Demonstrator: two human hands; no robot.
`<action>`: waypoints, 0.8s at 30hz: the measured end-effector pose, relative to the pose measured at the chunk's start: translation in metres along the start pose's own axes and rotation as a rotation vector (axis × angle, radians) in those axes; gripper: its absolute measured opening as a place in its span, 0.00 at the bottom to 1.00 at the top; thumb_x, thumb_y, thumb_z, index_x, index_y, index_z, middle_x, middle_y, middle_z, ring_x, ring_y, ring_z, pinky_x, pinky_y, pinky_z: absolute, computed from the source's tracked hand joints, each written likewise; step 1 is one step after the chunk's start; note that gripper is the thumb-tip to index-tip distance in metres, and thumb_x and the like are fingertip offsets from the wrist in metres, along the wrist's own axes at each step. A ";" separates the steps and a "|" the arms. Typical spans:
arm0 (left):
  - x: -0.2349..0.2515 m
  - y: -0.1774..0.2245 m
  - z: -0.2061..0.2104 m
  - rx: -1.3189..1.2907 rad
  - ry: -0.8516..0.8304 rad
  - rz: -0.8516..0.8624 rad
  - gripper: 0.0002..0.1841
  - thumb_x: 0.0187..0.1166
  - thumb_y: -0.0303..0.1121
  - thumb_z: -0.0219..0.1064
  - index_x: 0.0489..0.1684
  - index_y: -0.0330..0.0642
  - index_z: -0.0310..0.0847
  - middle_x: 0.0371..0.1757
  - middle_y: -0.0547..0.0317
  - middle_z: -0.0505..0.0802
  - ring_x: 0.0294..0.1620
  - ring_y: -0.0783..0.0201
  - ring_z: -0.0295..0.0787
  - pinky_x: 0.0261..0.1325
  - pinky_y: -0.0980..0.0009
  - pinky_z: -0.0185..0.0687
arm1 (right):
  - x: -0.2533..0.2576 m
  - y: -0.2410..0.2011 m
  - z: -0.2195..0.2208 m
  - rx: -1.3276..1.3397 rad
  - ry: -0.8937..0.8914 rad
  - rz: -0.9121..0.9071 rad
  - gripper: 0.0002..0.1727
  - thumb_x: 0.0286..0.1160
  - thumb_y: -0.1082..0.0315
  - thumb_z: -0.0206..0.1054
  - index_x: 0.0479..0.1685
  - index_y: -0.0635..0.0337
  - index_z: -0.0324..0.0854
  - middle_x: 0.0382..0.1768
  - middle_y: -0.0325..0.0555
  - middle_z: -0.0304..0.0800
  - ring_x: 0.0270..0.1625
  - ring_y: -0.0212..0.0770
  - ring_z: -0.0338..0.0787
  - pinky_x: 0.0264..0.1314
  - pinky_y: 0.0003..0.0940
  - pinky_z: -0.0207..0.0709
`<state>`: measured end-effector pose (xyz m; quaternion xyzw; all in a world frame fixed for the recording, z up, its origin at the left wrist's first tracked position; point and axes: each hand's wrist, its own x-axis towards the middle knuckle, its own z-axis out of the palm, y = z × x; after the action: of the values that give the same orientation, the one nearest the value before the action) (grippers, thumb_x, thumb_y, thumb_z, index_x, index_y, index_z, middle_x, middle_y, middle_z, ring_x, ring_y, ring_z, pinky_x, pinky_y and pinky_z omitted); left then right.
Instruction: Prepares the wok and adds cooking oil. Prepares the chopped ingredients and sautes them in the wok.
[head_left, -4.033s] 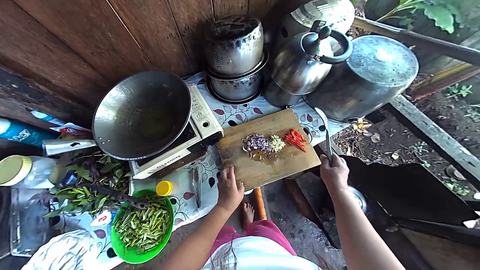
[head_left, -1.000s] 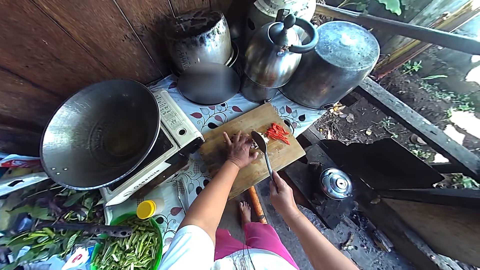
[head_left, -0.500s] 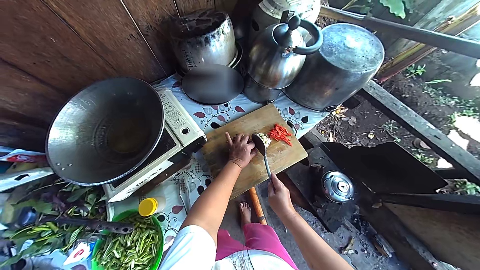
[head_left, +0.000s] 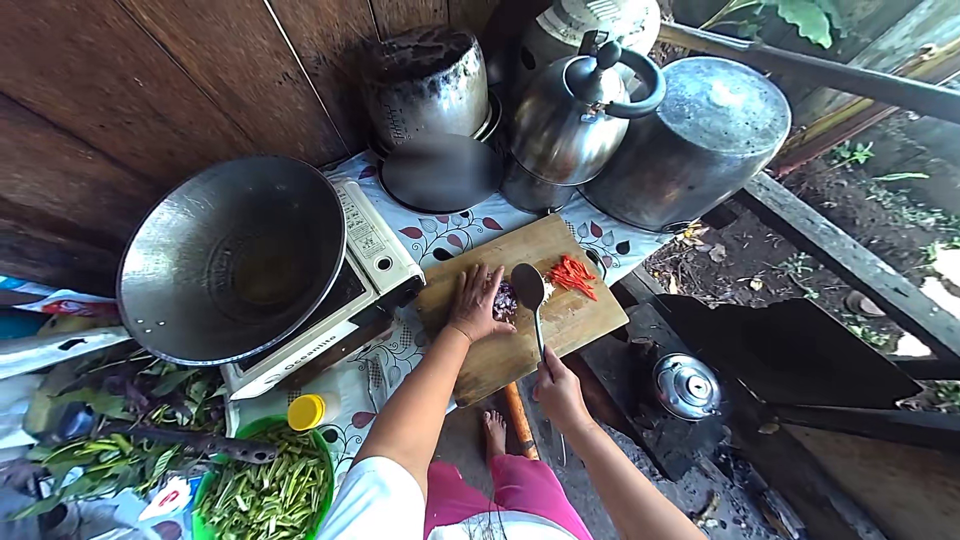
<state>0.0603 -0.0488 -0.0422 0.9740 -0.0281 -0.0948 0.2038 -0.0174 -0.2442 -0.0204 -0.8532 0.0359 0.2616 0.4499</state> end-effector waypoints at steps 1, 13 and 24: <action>0.001 0.001 0.001 -0.047 0.016 0.025 0.64 0.55 0.57 0.87 0.94 0.39 0.51 0.92 0.33 0.61 0.96 0.38 0.46 0.94 0.40 0.32 | -0.001 0.000 0.001 0.004 -0.020 -0.003 0.27 0.93 0.74 0.46 0.89 0.71 0.58 0.42 0.60 0.87 0.30 0.44 0.86 0.42 0.40 0.84; -0.005 0.028 0.027 -0.395 0.376 -0.079 0.26 0.78 0.29 0.65 0.76 0.28 0.77 0.77 0.32 0.81 0.84 0.40 0.72 0.90 0.52 0.58 | -0.016 -0.001 0.033 0.127 -0.020 0.011 0.28 0.92 0.75 0.48 0.89 0.71 0.57 0.28 0.51 0.81 0.21 0.37 0.81 0.30 0.34 0.81; -0.010 0.041 0.027 -0.721 0.566 -0.223 0.24 0.76 0.19 0.66 0.72 0.20 0.78 0.79 0.27 0.78 0.85 0.41 0.71 0.89 0.63 0.62 | -0.021 -0.024 0.037 0.664 -0.161 0.116 0.21 0.95 0.72 0.42 0.82 0.66 0.62 0.20 0.34 0.73 0.13 0.25 0.72 0.15 0.19 0.69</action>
<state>0.0442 -0.0958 -0.0483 0.8257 0.1682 0.1494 0.5173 -0.0443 -0.2045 -0.0095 -0.6335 0.1319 0.3275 0.6885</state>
